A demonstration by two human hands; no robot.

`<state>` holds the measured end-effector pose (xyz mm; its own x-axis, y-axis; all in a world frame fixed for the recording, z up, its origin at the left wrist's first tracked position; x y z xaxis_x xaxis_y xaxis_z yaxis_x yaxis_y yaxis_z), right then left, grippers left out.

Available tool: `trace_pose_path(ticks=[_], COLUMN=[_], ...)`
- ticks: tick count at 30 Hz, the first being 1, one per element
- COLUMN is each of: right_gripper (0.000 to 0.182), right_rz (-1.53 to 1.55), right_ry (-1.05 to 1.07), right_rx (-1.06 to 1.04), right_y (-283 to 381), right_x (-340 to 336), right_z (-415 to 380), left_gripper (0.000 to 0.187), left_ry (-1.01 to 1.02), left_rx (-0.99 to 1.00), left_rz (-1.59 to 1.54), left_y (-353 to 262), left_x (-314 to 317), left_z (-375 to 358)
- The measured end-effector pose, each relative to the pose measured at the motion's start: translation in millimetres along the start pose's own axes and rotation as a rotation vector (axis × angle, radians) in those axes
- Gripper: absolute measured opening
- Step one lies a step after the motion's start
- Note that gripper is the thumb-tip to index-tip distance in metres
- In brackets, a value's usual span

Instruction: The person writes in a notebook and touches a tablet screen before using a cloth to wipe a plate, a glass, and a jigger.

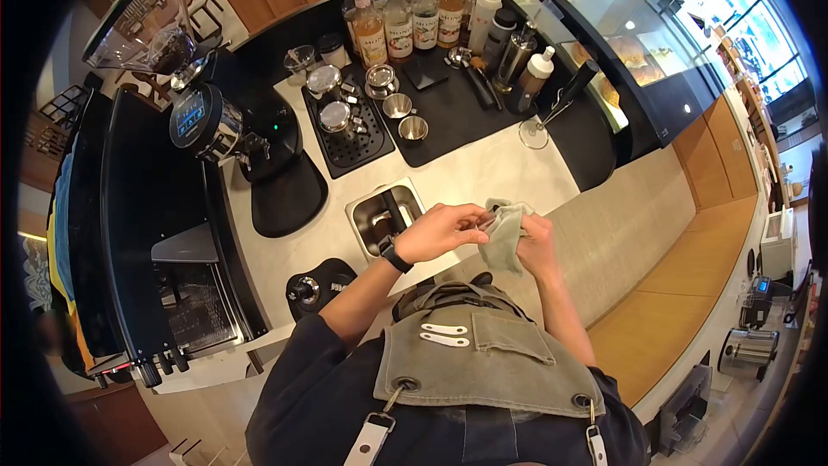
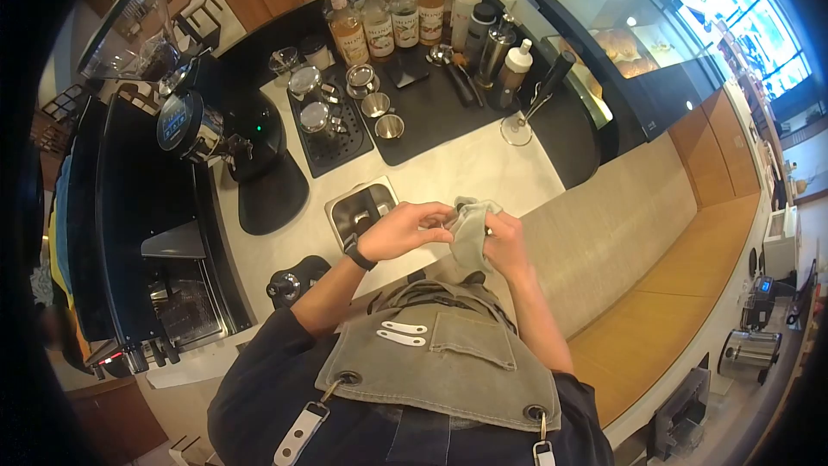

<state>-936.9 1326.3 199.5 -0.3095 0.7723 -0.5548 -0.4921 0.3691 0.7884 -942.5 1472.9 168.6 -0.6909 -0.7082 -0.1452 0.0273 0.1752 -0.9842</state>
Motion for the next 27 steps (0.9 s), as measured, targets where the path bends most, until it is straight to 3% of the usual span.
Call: trace_pose_path(ticks=[4,7,9,11,13,15,23,27], right_gripper=[0.023,0.029,0.032,0.034,0.033,0.032,0.026,0.026], right_rz=[0.123,0.219,0.256,0.267,0.273,0.272,0.246,0.244], right_ry=[-0.237,-0.447,-0.517,-0.528,-0.539,-0.558,-0.678,-0.674], right_rx=[0.104,0.211,0.264,0.288,0.362,0.404,0.48,0.49], right_y=[-20,-33,-41,-56,-63,-65,-60,-56], right_x=[-20,-43,-51,-54,-54,-53,-48,-46], right_z=[-20,-45,-65,-86,-107,-125,-166,-167], left_gripper=[0.037,0.032,0.031,0.033,0.033,0.031,0.036,0.038], left_ry=[0.176,-0.007,-0.172,-0.276,-0.347,-0.302,-0.002,0.131], left_rx=[0.012,0.061,0.194,0.011,0.011,0.026,-0.261,-0.409], left_rz=[-0.326,-0.317,-0.104,0.186,0.425,0.614,1.007,0.956], left_y=[24,2,1,13,13,26,105,127], left_x=[1,-47,-102,-157,-198,-222,-225,-223], left_z=[14,24,39,56,75,100,157,159])
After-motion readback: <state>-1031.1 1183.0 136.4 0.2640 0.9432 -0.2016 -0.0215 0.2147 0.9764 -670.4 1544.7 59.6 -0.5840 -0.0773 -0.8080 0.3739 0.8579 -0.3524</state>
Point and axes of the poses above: each hand's wrist, its own z-axis towards the middle knuckle, its own x-axis out of the palm, y = z × x, the point moved 10 cm from there along z, towards the middle knuckle, and after that the axes turned 12 degrees about y, right-handed, at the moved point
